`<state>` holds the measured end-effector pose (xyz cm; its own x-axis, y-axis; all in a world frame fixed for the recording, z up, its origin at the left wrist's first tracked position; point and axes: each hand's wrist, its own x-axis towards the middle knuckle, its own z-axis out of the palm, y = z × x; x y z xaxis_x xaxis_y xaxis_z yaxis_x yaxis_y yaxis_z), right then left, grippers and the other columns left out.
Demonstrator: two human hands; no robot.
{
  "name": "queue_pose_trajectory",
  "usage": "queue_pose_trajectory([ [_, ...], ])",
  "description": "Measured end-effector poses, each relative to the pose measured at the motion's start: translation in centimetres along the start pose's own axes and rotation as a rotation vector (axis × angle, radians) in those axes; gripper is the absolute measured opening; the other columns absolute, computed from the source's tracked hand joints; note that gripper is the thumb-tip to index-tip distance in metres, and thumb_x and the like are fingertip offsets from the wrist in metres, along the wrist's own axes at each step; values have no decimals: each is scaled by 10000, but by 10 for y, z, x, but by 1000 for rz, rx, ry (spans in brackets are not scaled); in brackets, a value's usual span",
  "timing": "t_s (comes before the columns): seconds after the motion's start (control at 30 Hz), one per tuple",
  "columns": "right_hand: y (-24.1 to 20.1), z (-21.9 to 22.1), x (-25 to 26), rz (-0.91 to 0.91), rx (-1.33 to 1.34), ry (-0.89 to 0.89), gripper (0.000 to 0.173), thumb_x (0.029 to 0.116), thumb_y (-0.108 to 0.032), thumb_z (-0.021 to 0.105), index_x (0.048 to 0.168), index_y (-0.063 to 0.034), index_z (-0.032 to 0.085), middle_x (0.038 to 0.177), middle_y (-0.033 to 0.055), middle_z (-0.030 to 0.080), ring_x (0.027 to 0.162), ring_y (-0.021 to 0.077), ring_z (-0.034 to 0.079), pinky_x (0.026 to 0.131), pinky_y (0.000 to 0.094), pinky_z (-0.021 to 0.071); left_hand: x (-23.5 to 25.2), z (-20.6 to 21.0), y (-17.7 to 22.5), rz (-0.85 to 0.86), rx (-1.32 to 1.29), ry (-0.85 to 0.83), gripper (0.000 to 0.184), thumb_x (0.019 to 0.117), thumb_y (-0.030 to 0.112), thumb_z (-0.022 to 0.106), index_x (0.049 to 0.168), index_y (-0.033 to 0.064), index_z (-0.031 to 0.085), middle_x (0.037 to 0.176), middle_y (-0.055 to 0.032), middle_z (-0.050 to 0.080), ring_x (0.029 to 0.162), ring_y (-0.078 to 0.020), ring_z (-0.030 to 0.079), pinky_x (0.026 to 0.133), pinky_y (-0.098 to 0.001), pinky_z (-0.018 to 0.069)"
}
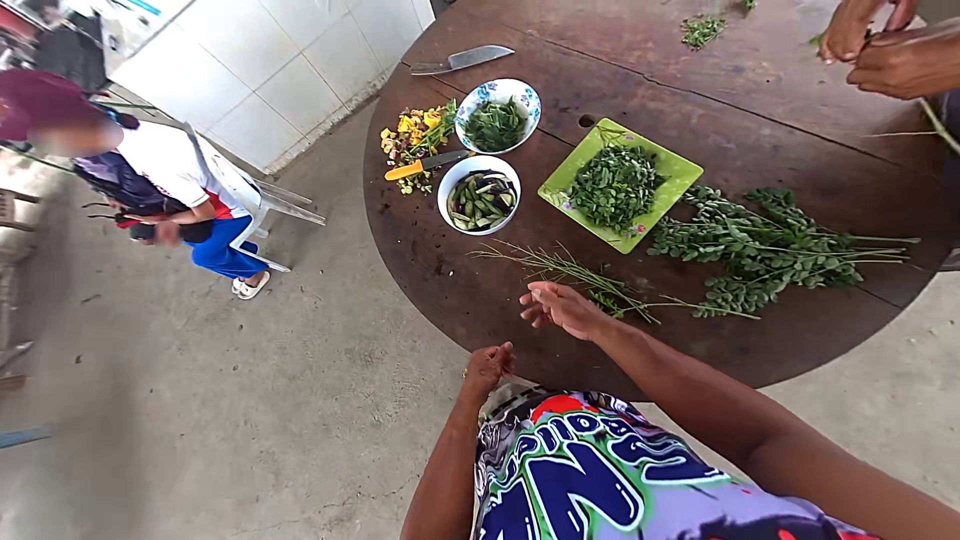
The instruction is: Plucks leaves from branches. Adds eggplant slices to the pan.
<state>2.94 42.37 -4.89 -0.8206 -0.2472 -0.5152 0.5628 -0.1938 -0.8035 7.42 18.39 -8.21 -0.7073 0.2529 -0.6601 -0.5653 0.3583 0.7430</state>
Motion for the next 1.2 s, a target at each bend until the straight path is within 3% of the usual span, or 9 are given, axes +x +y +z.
queue_pose_trajectory([
  [0.13,-37,42,56,-54,213,186,451,1141,-282,329,1500,-10,351,1331,184,583,1023,245,699,849,374,602,-14,-70,-30,22,-53,105,314,1088,207,524,1026,-43,702,783,-61,702,664,-105,664,655,-277,577],
  [0.2,-53,54,90,-74,292,297,471,1136,-321,367,1514,-42,333,1310,203,578,986,270,704,824,385,609,-25,-108,-50,6,-92,173,277,1084,180,523,1098,-45,684,812,-70,702,672,-116,660,659,-286,575],
  [0.37,-57,56,172,-3,343,496,609,1099,-502,395,1474,-24,358,1102,211,658,825,289,714,716,407,614,-70,-191,-109,-114,-233,378,276,1093,179,510,1158,-49,650,827,-95,692,661,-139,654,632,-298,569],
  [0.53,-60,71,188,-12,344,647,365,1122,-240,311,1395,-18,410,1014,210,669,760,275,718,683,397,617,-125,-264,-181,-212,-320,521,281,1095,182,504,1189,-48,634,818,-100,687,642,-143,645,609,-303,563],
  [0.77,-68,127,161,-41,123,641,284,1110,-169,307,1292,-8,454,954,179,694,764,263,735,706,395,626,-156,-323,-237,-357,-482,562,292,1095,202,508,1238,-33,609,859,-109,689,651,-150,646,596,-302,552],
  [0.83,-69,146,156,-31,43,590,299,1121,-190,285,1322,-29,437,929,181,694,739,272,734,686,402,627,-145,-337,-233,-323,-464,513,291,1091,202,520,1241,-29,612,883,-118,698,661,-156,655,601,-305,558],
  [0.9,-65,168,153,-11,-44,524,323,1132,-207,271,1371,-44,414,914,189,710,722,280,739,667,400,629,-132,-352,-214,-242,-441,432,331,1095,211,511,1324,-17,583,968,-135,708,713,-171,674,642,-323,571],
  [1.03,-50,243,163,66,-173,350,332,1108,-151,286,1398,-20,380,925,181,711,734,278,741,674,416,638,-106,-388,-141,-63,-489,293,506,1077,213,529,1524,20,393,1206,-184,672,881,-231,715,754,-386,607],
  [1.2,-38,380,205,193,-263,47,374,1049,-50,294,1406,19,378,975,189,699,732,276,732,641,432,635,-82,-460,-69,137,-612,266,824,986,263,642,1635,90,163,1558,-207,426,1196,-324,639,880,-496,595],
])
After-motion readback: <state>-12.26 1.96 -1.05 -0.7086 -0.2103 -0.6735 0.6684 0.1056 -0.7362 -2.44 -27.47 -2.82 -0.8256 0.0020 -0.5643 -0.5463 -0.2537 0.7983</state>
